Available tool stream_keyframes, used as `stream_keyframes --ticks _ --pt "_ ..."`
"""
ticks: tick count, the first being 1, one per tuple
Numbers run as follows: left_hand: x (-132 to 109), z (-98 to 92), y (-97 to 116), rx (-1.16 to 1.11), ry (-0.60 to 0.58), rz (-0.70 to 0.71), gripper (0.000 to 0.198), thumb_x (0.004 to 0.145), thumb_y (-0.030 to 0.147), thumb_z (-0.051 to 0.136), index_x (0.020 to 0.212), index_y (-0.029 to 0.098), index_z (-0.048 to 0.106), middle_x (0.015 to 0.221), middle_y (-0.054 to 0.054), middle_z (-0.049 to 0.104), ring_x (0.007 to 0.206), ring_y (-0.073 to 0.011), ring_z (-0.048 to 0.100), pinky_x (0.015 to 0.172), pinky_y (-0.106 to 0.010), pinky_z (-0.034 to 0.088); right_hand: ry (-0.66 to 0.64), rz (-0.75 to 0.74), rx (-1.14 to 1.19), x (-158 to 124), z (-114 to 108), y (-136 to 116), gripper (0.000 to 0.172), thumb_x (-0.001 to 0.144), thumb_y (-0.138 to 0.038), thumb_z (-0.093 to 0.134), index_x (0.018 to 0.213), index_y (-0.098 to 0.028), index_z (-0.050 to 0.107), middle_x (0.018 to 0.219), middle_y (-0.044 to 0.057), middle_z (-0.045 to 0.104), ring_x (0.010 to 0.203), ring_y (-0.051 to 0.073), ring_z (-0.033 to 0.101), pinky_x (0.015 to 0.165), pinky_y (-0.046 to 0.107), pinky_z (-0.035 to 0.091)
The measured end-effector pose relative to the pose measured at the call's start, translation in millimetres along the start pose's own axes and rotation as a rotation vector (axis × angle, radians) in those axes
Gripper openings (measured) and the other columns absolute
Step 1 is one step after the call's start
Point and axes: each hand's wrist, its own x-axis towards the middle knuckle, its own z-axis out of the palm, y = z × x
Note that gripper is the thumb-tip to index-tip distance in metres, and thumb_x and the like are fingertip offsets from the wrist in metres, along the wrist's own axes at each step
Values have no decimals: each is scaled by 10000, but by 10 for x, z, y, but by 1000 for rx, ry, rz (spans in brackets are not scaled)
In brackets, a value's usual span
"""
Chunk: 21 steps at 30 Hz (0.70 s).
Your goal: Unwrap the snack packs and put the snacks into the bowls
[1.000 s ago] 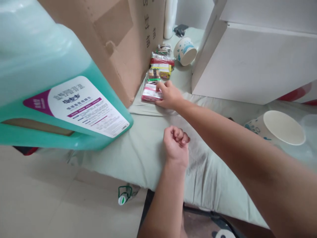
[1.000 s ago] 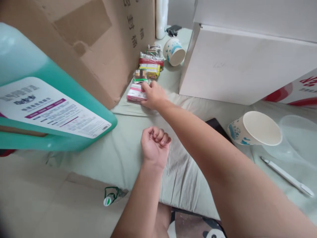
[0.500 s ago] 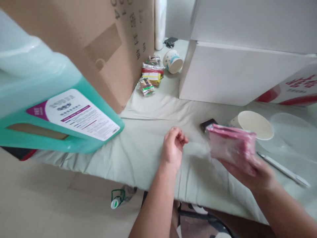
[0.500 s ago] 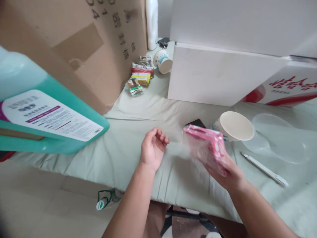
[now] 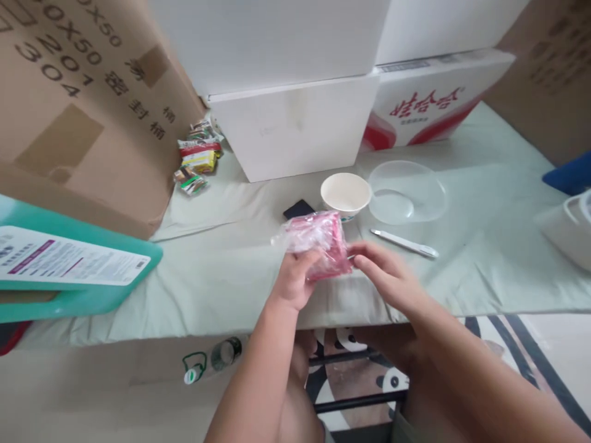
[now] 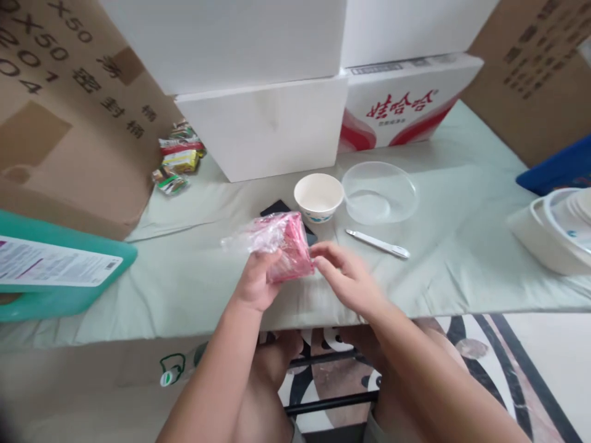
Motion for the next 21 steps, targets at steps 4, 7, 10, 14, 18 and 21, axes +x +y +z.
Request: stream_keyframes --ticks 4,7,10,14,18,21 --pt "25 243 -132 50 60 58 443 617 304 920 1008 212 733 874 -22 752 762 -190 707 683 -300 562 327 -92 -283 -62 -438 203 173 856 -309 654 1003 -223 681 925 73 757 834 236 722 790 424 588" --pt "17 325 -343 188 -16 71 452 620 295 929 1018 216 728 921 -39 757 804 -198 715 733 -305 578 308 -243 -221 -37 -510 244 442 825 -301 676 1256 -232 611 1258 138 704 1106 269 700 914 460 584" --pt "8 365 -567 287 -50 73 507 634 299 939 1086 241 719 1057 -62 765 959 -225 731 862 -337 589 216 -345 -220 8 -485 249 438 833 -251 651 1270 -247 620 1440 148 611 1327 283 599 1063 497 521" --pt "52 363 -710 261 -44 132 956 660 276 935 1481 410 463 1307 -36 690 1123 -210 706 1014 -377 544 145 -371 -195 51 -468 351 166 860 -152 559 918 -234 691 1217 105 716 1201 257 667 1055 486 523" --pt "166 271 -710 369 -148 190 894 709 316 900 1472 443 452 1383 -10 634 1153 -202 663 1019 -349 523 173 -391 -145 65 -495 457 216 849 -116 555 924 -235 719 1254 107 670 1201 245 658 1028 455 534" --pt "252 231 -673 493 -180 254 465 737 333 856 1173 313 695 1230 -24 686 1096 -219 644 967 -326 517 173 -407 -152 56 -554 465 266 868 -89 521 892 -246 735 1291 96 646 1208 228 655 1020 420 532"
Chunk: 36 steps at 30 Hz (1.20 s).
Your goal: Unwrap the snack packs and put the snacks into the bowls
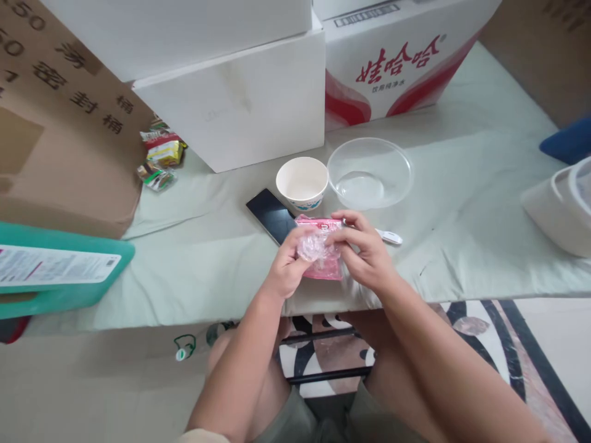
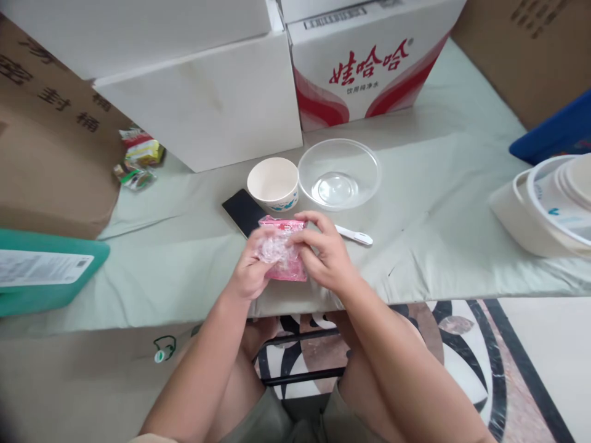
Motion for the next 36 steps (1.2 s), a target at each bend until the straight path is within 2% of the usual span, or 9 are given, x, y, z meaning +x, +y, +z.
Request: stream_keyframes --ticks 3,7,10,13,18,22,26,29,36 --pt "84 0 69 -27 0 -43 254 748 376 779 954 231 744 1011 -42 695 915 -213 631 839 -319 520 52 23 -138 -16 -110 -5 289 886 -77 487 892 -242 725 1225 89 685 1116 222 683 954 395 541" --pt "175 7 191 -174 149 -41 351 780 541 650 846 204 720 938 -54 657 820 -209 604 739 -326 515 45 181 -554 -96 -256 47 218 921 -175 518 1033 -191 705 983 115 717 917 274 672 820 428 521" --pt "200 -58 198 -43 218 -42 211 737 390 750 841 215 695 932 -24 637 713 -138 529 641 -253 451 -78 321 -825 -176 -302 138 351 937 -262 539 1229 -116 666 1075 181 706 980 343 641 835 475 491" --pt "202 -147 125 78 213 -4 236 742 279 754 959 248 665 1012 -18 640 751 -130 545 667 -241 460 -164 379 -905 -209 -300 208 314 946 -285 527 1169 -136 691 987 164 697 947 344 623 808 453 469" --pt "230 -248 -48 120 287 151 565 790 269 726 1284 375 472 1284 -31 580 1024 -181 629 846 -299 532 -207 399 -506 -134 -218 75 231 935 -289 497 1036 -198 684 930 108 691 790 245 614 691 363 445" --pt "211 -295 -89 332 195 285 505 846 223 636 1302 341 452 1259 -45 576 1017 -185 627 893 -331 530 -207 584 66 -83 -90 -165 219 978 -367 465 956 -220 626 714 6 643 566 143 542 575 287 421" --pt "118 -273 -34 642 93 500 501 853 116 565 1311 301 480 1265 -54 578 1142 -212 603 1031 -391 493 -206 722 455 -63 77 -297 309 942 -507 513 948 -212 604 698 -15 640 459 96 463 467 249 357" --pt "72 -261 -16 657 84 558 479 870 126 568 1311 299 493 1279 -58 578 1187 -222 593 1068 -407 481 -258 792 447 -49 187 -315 361 889 -553 567 832 -199 608 665 -4 624 482 98 499 491 246 391" --pt "172 -435 105 109 483 415 554 870 376 698 1324 398 381 1305 -40 547 1096 -199 620 931 -364 547 -453 786 132 -91 171 -259 406 922 -534 475 803 -195 664 661 30 648 551 149 564 572 286 426"
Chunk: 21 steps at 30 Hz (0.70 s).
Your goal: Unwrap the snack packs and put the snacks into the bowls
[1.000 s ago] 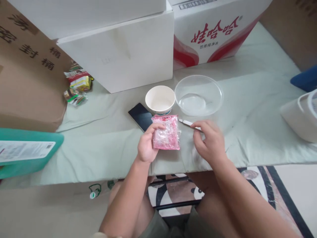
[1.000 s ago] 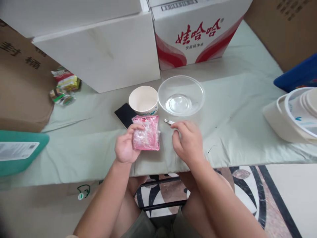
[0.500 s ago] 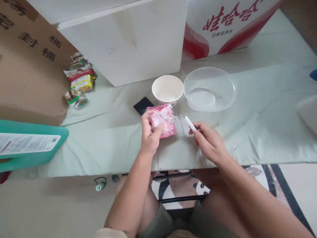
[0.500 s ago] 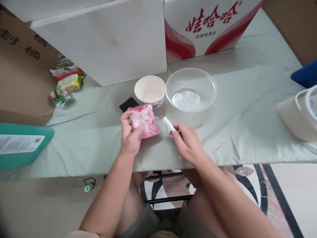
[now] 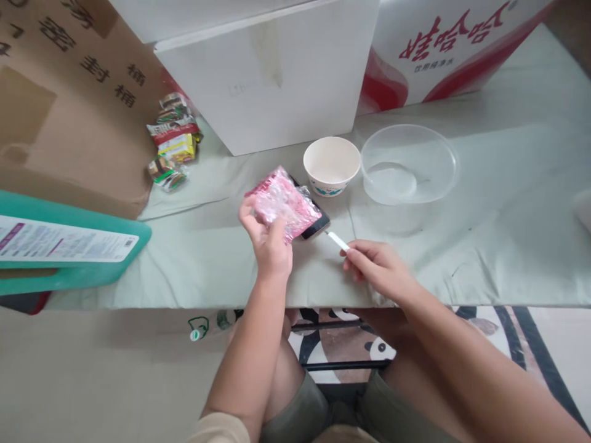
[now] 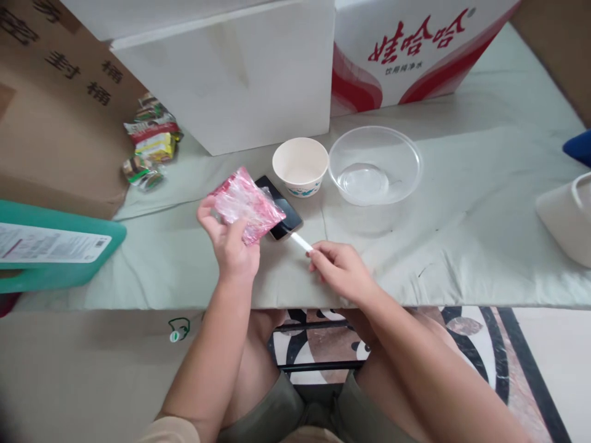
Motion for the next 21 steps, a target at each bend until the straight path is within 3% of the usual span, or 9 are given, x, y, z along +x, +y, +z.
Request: stream_keyframes --ticks 2,5,8,10,13,15,18,20,21 --pt "41 -11 34 -52 26 -42 589 862 412 722 1323 428 356 1347 -34 532 1135 -202 614 932 -366 552 213 -51 -256 13 -111 57 383 930 -492 469 852 -198 700 679 47 658 607 183 586 600 306 409" --pt "28 9 47 -45 -5 -36 621 837 462 770 1315 418 375 1320 -32 543 1167 -202 605 989 -374 533 540 -117 -643 69 -298 170 343 932 -406 482 989 -198 748 876 106 720 765 248 642 674 352 421" --pt "-27 56 37 -21 -65 -62 646 848 518 768 1349 411 375 1310 -45 554 1191 -211 608 1050 -404 512 703 -175 -787 118 -377 256 322 931 -357 513 1047 -180 755 1020 160 725 958 331 667 830 461 479" --pt "-75 95 41 -17 -144 -131 722 835 565 773 1398 420 345 1349 -65 550 1212 -231 617 1055 -426 518 709 -280 -683 126 -333 269 326 915 -341 564 1152 -183 723 1130 178 714 1070 352 656 937 528 488" --pt "-176 171 63 -76 -360 -260 917 747 623 831 1460 439 284 1419 -89 531 1266 -276 617 1024 -453 549 501 -436 -285 114 -188 237 503 903 -356 623 1383 -220 568 1321 166 653 1104 291 662 936 480 548" --pt "-247 223 77 -121 -472 -319 1013 695 614 872 1483 444 260 1421 -90 540 1262 -287 628 988 -457 571 380 -450 -74 107 -110 204 575 900 -375 653 1438 -246 495 1368 145 625 1047 242 676 882 420 575" --pt "-295 276 93 -144 -432 -383 958 708 538 888 1465 433 310 1258 -53 630 1079 -238 696 888 -403 599 370 -476 -25 104 -86 163 269 900 -324 666 1157 -247 648 1183 90 688 988 214 670 848 375 564" --pt "-279 290 109 -148 -352 -427 775 733 499 876 1368 383 449 1087 -15 665 909 -189 703 803 -340 592 415 -529 -70 101 -108 146 37 900 -270 644 903 -238 664 1006 61 702 951 210 664 836 367 551" --pt "-262 293 120 -147 -323 -445 663 736 488 872 1283 344 527 1022 -4 668 853 -171 692 770 -313 580 431 -547 -86 96 -120 140 53 895 -252 636 847 -237 652 941 50 699 914 204 662 824 365 548"
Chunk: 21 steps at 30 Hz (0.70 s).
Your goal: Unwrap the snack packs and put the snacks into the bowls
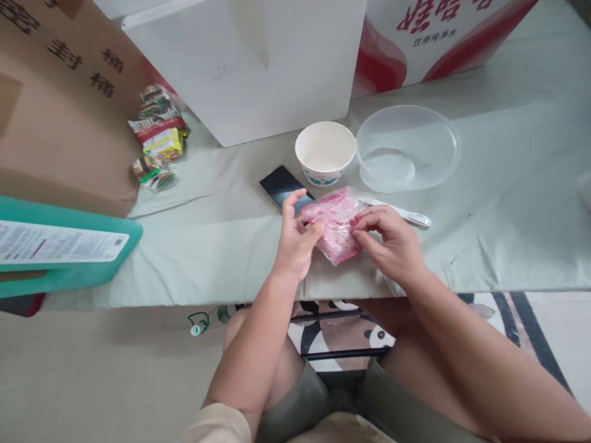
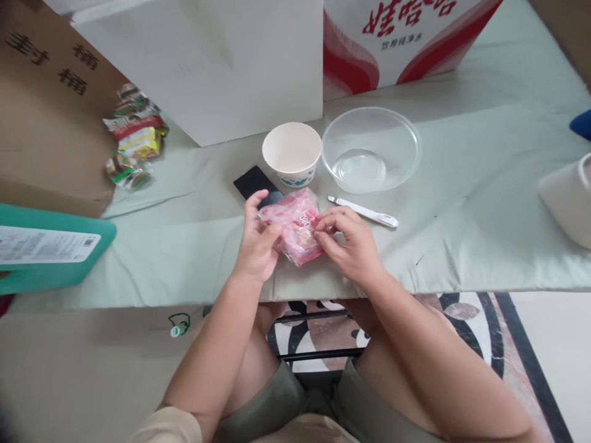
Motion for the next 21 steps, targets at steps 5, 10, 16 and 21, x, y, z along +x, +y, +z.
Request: stream_keyframes --ticks 5,10,16,21 --pt "66 -3 94 -51 128 -101 376 694 404 865 947 227 651 903 9 691 771 -137 660 695 -254 529 23 7 -73 -23 -52 -48 149 883 -255 620 1011 -245 695 862 33 699 811 197 647 783 372 537" --pt "226 -197 162 -173 358 -58 309 715 399 796 915 231 631 933 -1 729 875 -169 699 784 -283 556 -67 -94 -30 -46 -134 -107 234 855 -147 523 805 -251 726 818 35 636 754 176 610 732 353 502" --pt "308 -417 225 -150 458 78 281 751 431 782 881 237 625 893 13 733 894 -161 718 858 -291 572 -219 -43 112 -20 -199 -70 169 848 -213 544 728 -242 660 809 38 632 796 196 622 802 394 530" --pt "130 -171 164 -1 150 -20 397 703 485 875 935 222 689 892 -11 743 792 -161 711 745 -282 574 -130 273 459 -2 -42 -23 408 844 -406 684 1209 -269 562 1237 95 664 1082 241 672 917 423 575"
